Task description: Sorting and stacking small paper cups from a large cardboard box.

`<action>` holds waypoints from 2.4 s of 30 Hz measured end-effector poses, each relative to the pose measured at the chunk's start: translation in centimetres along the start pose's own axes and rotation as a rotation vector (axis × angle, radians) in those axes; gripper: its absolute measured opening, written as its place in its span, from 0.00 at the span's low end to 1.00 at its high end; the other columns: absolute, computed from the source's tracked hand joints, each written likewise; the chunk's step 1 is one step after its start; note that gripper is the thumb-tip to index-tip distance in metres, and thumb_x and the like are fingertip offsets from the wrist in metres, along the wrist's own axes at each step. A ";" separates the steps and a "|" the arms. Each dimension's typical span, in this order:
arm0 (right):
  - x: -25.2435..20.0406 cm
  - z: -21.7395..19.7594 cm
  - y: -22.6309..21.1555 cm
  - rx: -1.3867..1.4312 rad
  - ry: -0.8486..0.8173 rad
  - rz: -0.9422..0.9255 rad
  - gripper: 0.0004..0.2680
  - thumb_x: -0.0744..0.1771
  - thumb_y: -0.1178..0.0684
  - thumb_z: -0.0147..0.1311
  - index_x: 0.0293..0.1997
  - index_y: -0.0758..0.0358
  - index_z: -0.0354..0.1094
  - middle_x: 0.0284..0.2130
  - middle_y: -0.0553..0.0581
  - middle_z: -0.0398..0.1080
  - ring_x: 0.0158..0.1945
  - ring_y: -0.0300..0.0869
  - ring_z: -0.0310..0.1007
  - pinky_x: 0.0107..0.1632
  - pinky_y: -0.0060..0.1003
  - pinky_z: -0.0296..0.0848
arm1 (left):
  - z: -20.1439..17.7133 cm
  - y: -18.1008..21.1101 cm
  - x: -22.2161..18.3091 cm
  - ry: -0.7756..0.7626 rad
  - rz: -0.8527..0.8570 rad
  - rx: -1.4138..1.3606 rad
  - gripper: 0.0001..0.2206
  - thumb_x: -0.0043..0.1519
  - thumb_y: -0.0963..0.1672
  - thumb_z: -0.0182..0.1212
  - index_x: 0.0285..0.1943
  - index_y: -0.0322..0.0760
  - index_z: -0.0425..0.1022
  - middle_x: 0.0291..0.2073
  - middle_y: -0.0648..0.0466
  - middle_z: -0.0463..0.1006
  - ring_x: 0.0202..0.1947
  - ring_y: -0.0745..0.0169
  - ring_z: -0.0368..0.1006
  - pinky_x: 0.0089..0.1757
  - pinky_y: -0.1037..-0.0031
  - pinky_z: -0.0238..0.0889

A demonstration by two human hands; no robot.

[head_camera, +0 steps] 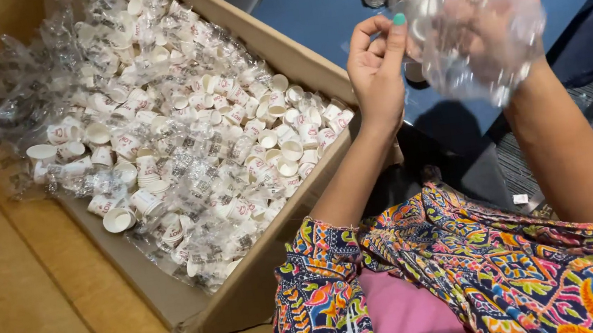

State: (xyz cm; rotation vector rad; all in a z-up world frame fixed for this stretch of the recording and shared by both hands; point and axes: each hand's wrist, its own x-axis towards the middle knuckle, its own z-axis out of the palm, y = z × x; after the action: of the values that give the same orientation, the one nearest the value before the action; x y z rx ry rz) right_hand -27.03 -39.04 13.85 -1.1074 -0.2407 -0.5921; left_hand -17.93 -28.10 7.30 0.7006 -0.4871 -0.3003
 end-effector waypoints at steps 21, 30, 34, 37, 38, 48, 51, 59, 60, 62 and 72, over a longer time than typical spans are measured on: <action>2.2 -10.0 8.3 -0.498 0.534 0.030 0.09 0.74 0.53 0.59 0.39 0.64 0.69 0.21 0.47 0.66 0.20 0.29 0.60 0.24 0.27 0.55 | -0.4 -9.7 3.5 0.392 -0.078 0.408 0.14 0.71 0.48 0.58 0.46 0.30 0.70 0.20 0.55 0.72 0.19 0.78 0.61 0.23 0.81 0.51; 0.4 -12.1 13.2 -0.601 0.656 0.122 0.09 0.73 0.53 0.60 0.36 0.66 0.70 0.22 0.49 0.70 0.21 0.28 0.63 0.24 0.26 0.57 | -2.9 -13.2 2.8 0.591 -0.267 0.492 0.14 0.68 0.49 0.59 0.45 0.31 0.72 0.23 0.50 0.76 0.21 0.64 0.69 0.27 0.68 0.62; -1.8 -14.2 15.9 -0.752 0.700 0.135 0.09 0.72 0.53 0.61 0.37 0.68 0.73 0.21 0.49 0.70 0.22 0.29 0.64 0.25 0.28 0.58 | -7.1 -17.0 1.6 0.589 -0.194 0.748 0.14 0.67 0.48 0.61 0.42 0.29 0.73 0.24 0.45 0.78 0.23 0.54 0.73 0.31 0.63 0.66; -3.6 -14.3 16.3 -1.275 0.660 0.060 0.06 0.69 0.56 0.63 0.37 0.67 0.75 0.21 0.60 0.72 0.24 0.44 0.69 0.29 0.42 0.68 | -7.2 -15.7 0.6 0.440 -0.041 1.123 0.11 0.65 0.45 0.61 0.40 0.29 0.71 0.25 0.39 0.79 0.27 0.41 0.76 0.33 0.55 0.67; -4.0 -13.5 15.9 -1.509 0.589 0.111 0.03 0.66 0.57 0.61 0.39 0.65 0.75 0.24 0.65 0.73 0.28 0.54 0.71 0.32 0.50 0.69 | -6.6 -14.7 0.5 0.332 -0.069 1.275 0.11 0.66 0.45 0.59 0.42 0.29 0.69 0.25 0.38 0.79 0.28 0.37 0.76 0.34 0.52 0.67; -4.5 -14.7 16.5 -1.349 0.443 0.094 0.05 0.74 0.54 0.49 0.46 0.64 0.67 0.36 0.67 0.74 0.40 0.63 0.75 0.43 0.55 0.71 | -9.3 -17.9 -1.6 0.039 -0.002 1.536 0.09 0.61 0.45 0.59 0.40 0.32 0.76 0.34 0.38 0.81 0.36 0.35 0.78 0.40 0.51 0.70; -3.7 -14.5 16.4 -0.246 0.619 0.453 0.06 0.75 0.50 0.47 0.45 0.60 0.64 0.31 0.53 0.65 0.27 0.44 0.56 0.30 0.45 0.52 | -8.3 -16.1 -1.6 0.097 -0.021 1.290 0.09 0.61 0.45 0.60 0.43 0.33 0.75 0.33 0.41 0.81 0.34 0.42 0.77 0.37 0.55 0.69; -4.3 -13.7 13.3 0.450 0.207 0.423 0.07 0.75 0.49 0.46 0.46 0.61 0.64 0.38 0.51 0.68 0.43 0.39 0.71 0.50 0.36 0.74 | -5.7 -13.1 -1.1 0.109 -0.127 0.664 0.08 0.70 0.45 0.58 0.49 0.37 0.69 0.27 0.54 0.80 0.29 0.74 0.71 0.31 0.76 0.65; -4.1 -13.3 12.3 0.491 0.110 0.451 0.08 0.74 0.48 0.46 0.43 0.61 0.62 0.37 0.51 0.68 0.44 0.41 0.72 0.51 0.37 0.74 | -5.0 -12.5 -0.9 0.076 -0.059 0.673 0.09 0.71 0.46 0.59 0.49 0.37 0.69 0.27 0.55 0.80 0.29 0.75 0.71 0.31 0.77 0.65; -3.3 -13.2 10.6 0.407 0.061 0.459 0.09 0.75 0.47 0.46 0.44 0.61 0.63 0.37 0.51 0.68 0.42 0.40 0.71 0.49 0.36 0.73 | -5.2 -12.9 -0.2 0.027 0.018 0.722 0.10 0.71 0.47 0.59 0.50 0.37 0.69 0.29 0.55 0.80 0.31 0.74 0.74 0.33 0.77 0.67; 0.8 -5.4 -1.4 -1.060 0.063 0.283 0.09 0.74 0.48 0.48 0.45 0.65 0.65 0.26 0.59 0.66 0.33 0.39 0.63 0.38 0.37 0.63 | -4.9 -8.1 3.8 -0.600 -0.432 -0.123 0.34 0.62 0.50 0.68 0.73 0.34 0.56 0.55 0.46 0.75 0.55 0.55 0.73 0.53 0.66 0.68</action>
State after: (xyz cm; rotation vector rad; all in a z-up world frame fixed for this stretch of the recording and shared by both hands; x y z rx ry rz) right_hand -27.72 -44.54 12.86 -2.0919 0.3361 -0.4907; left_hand -12.98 -33.00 -0.19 0.5846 -0.8771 -0.9549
